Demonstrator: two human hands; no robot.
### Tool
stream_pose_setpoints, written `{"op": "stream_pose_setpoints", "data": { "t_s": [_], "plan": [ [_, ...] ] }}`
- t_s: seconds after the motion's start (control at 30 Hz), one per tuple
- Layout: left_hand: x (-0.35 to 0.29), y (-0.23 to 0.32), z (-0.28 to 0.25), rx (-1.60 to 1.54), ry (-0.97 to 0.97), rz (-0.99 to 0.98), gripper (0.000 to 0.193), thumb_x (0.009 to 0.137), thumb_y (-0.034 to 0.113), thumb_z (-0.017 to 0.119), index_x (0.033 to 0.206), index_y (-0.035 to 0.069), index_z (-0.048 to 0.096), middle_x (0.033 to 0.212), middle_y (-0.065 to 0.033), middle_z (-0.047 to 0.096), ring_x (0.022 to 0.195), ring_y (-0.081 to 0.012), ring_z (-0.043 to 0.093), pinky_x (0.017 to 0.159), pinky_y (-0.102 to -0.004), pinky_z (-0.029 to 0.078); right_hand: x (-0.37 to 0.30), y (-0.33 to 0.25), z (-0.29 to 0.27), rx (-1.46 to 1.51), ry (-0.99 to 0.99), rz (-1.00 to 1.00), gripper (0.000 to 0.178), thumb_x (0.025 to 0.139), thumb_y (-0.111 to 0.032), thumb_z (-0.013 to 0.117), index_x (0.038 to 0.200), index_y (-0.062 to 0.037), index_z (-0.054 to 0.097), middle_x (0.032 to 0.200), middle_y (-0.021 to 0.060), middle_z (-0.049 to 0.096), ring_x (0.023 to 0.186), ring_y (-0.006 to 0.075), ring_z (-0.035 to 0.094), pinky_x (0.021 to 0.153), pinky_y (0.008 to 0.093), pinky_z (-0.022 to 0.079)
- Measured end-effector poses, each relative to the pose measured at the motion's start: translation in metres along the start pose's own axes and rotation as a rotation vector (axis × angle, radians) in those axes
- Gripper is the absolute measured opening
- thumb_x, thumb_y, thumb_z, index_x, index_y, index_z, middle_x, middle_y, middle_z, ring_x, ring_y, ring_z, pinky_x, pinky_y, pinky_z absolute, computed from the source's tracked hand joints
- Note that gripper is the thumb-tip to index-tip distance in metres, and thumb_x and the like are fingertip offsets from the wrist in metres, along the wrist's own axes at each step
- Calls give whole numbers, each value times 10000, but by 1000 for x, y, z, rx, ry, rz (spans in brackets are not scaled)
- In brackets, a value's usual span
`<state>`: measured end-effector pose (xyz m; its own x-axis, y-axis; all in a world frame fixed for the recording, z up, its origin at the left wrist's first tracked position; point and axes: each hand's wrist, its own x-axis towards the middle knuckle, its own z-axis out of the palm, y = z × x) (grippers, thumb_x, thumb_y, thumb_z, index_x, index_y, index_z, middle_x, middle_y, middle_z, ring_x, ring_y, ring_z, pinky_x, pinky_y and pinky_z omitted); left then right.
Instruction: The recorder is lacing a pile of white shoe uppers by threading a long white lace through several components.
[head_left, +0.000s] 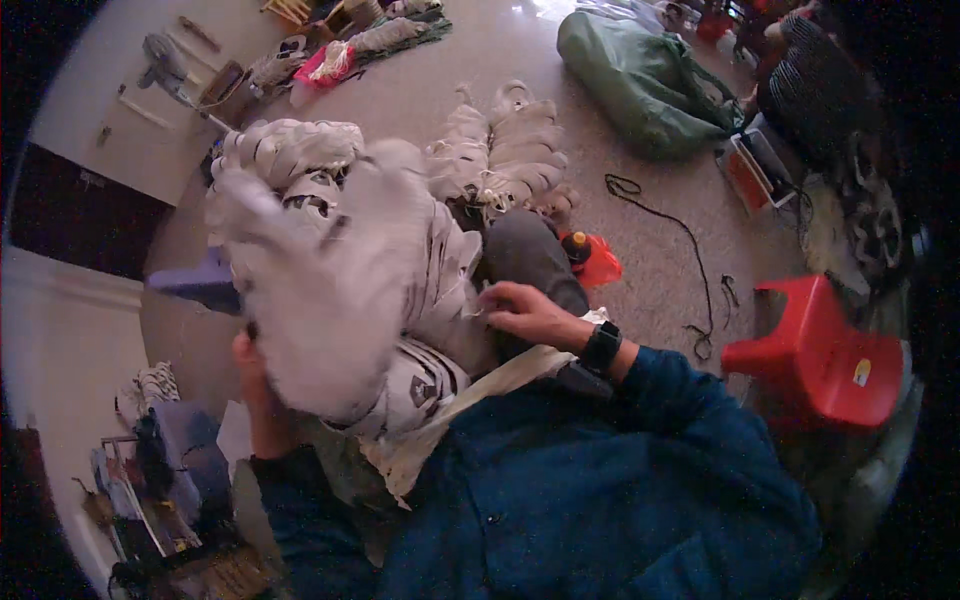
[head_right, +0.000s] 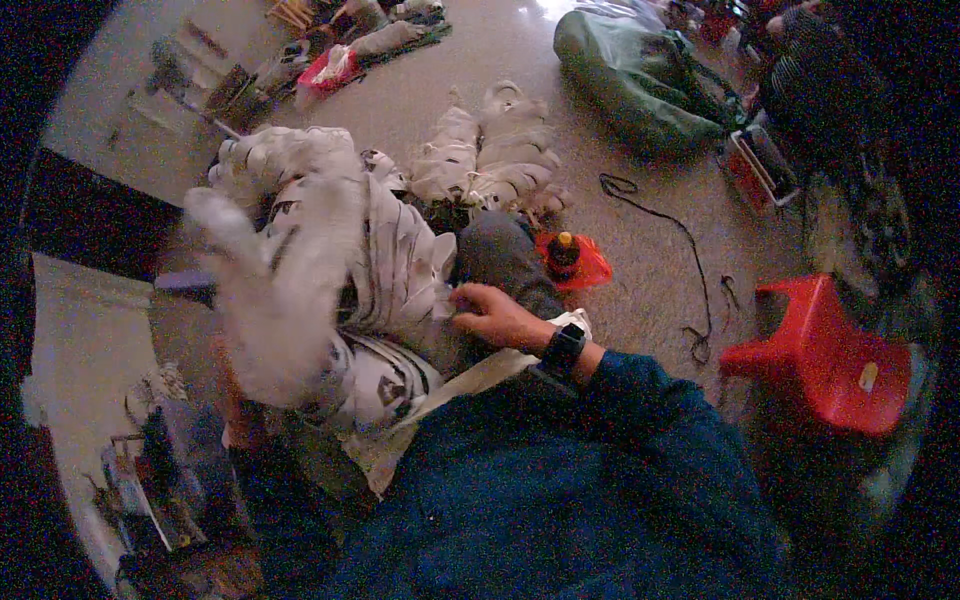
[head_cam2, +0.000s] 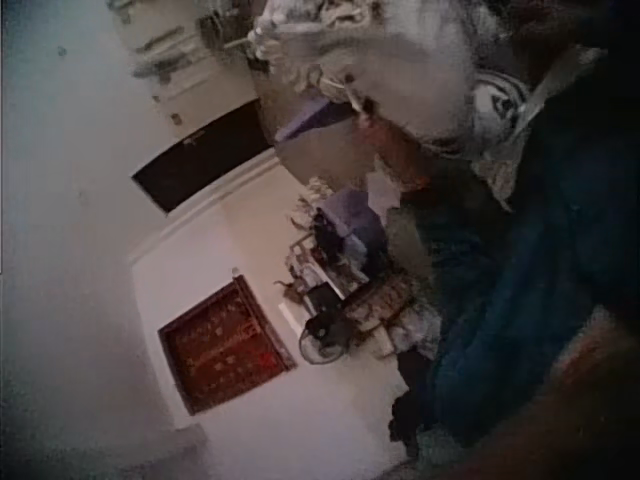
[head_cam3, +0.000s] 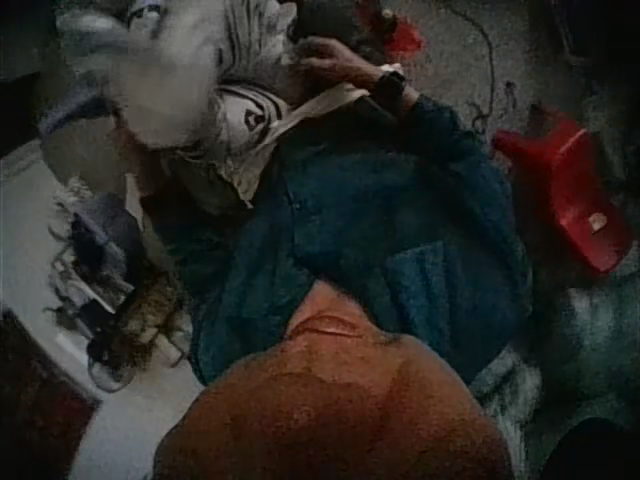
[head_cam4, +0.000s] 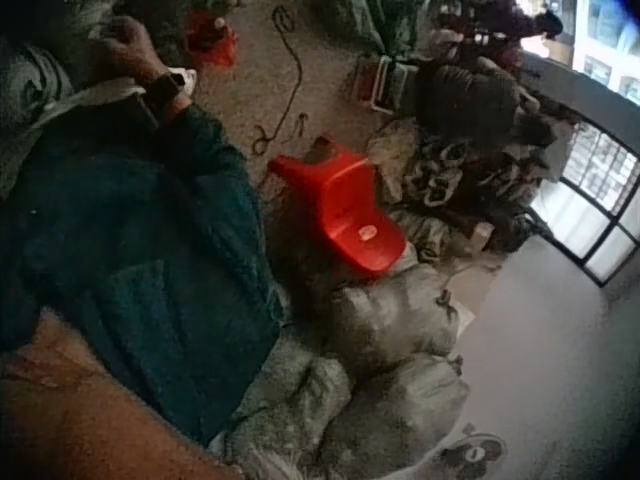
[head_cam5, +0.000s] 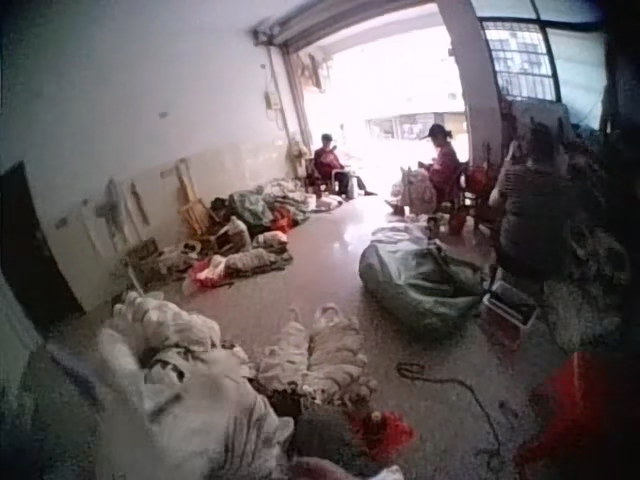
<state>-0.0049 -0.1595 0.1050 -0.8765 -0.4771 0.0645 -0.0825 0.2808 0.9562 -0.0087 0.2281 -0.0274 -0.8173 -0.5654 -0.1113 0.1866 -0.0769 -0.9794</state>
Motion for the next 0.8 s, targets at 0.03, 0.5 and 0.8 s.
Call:
{"op": "stream_pose_setpoints", "data": {
  "t_s": [0.03,0.5,0.8],
  "plan": [
    [5,0,-10,10,53,-20,366,909,249,561,1146,-28,600,893,-38,631,775,-126,554,702,-291,457,-1,-2,-2,-55,160,-35,424,870,-153,630,1252,-6,519,1136,93,572,1041,183,556,923,310,448],
    [19,22,-62,204,267,-15,351,914,237,550,1138,-29,593,931,-108,646,838,-197,589,747,-332,467,57,42,-10,-224,14,-36,546,805,-136,661,1306,-58,458,1080,183,630,1014,301,618,880,389,488],
    [20,31,-36,262,285,44,341,917,229,543,1133,-31,587,956,-152,655,879,-243,612,776,-358,473,63,46,4,-573,68,-170,277,795,-130,617,1055,-32,619,945,195,658,930,357,643,791,426,498]
  ]
}}
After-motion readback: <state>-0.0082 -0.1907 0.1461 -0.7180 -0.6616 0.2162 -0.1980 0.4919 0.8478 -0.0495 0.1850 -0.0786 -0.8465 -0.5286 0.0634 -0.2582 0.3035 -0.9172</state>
